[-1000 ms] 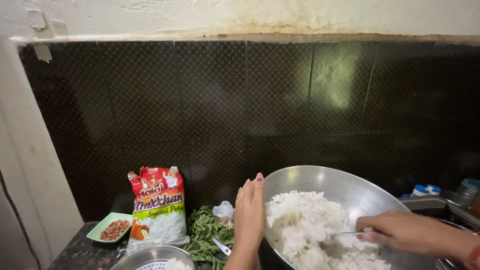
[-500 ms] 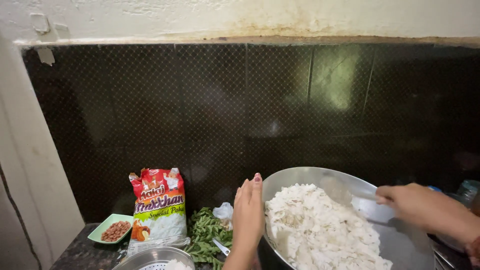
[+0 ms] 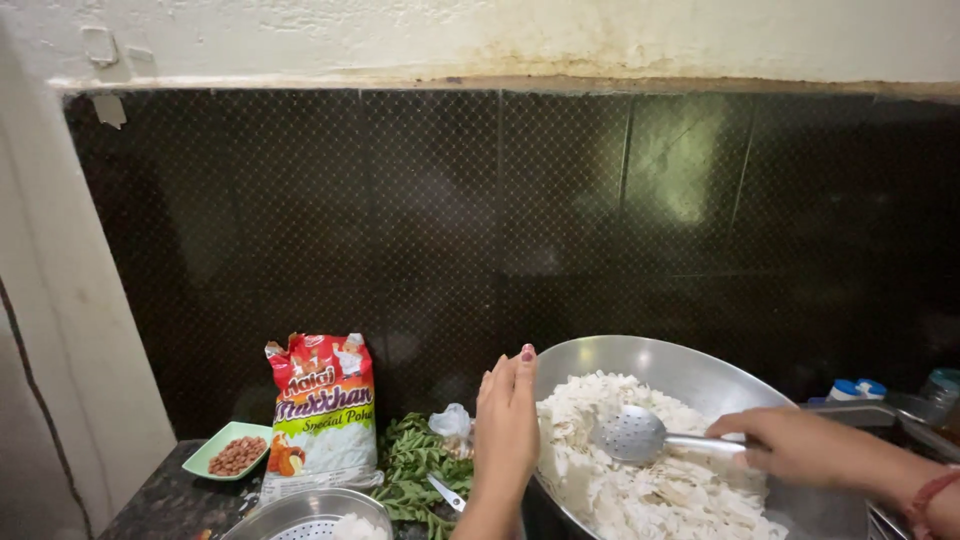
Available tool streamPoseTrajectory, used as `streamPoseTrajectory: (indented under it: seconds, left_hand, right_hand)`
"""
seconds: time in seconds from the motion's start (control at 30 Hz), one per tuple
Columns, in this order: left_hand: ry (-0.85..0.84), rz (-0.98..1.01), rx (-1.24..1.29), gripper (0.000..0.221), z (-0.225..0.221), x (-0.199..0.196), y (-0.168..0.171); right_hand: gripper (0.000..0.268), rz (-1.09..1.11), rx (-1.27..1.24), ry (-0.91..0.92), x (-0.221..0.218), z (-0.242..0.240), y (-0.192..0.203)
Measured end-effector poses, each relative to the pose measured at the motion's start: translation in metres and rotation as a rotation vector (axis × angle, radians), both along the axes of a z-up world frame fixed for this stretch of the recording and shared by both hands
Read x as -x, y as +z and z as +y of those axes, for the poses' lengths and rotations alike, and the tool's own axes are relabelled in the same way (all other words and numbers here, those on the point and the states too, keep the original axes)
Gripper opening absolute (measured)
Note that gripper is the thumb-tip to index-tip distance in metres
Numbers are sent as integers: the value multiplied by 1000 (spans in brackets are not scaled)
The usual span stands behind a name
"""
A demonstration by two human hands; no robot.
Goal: Preparing and cooking flattened rice (poha) in a wok on a stove.
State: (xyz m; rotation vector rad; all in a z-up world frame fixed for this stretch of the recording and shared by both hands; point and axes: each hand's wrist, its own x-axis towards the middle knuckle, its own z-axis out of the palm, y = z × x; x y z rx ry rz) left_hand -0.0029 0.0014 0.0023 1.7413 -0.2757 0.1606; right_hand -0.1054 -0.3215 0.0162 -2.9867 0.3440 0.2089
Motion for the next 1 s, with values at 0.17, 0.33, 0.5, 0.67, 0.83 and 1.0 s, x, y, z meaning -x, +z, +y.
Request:
streamPoseTrajectory:
  seconds: [0.17,0.33,0.5,0.67,0.83,1.0]
  left_hand:
    - [8,-158,43,70,1,1,-4]
    - [-4,-81,28,66,5,20,18]
    - [49,-191,59,65,0,13,13]
    - [77,-231,64,63,3,22,21]
    - [130,-149,29,61,2,44,35]
    - [185,-201,45,59,15,56,25]
  right_hand:
    - [46,99,211,-124,11,38,22]
    - [60,33,292,-130,15,64,49]
    - [73,-45,256,-86,7,71,55]
    - [79,-22,268,-102,-8,62,52]
    - [83,-135,182,-100,-10,72,53]
    - [84,-280,113,27,-27,75,26]
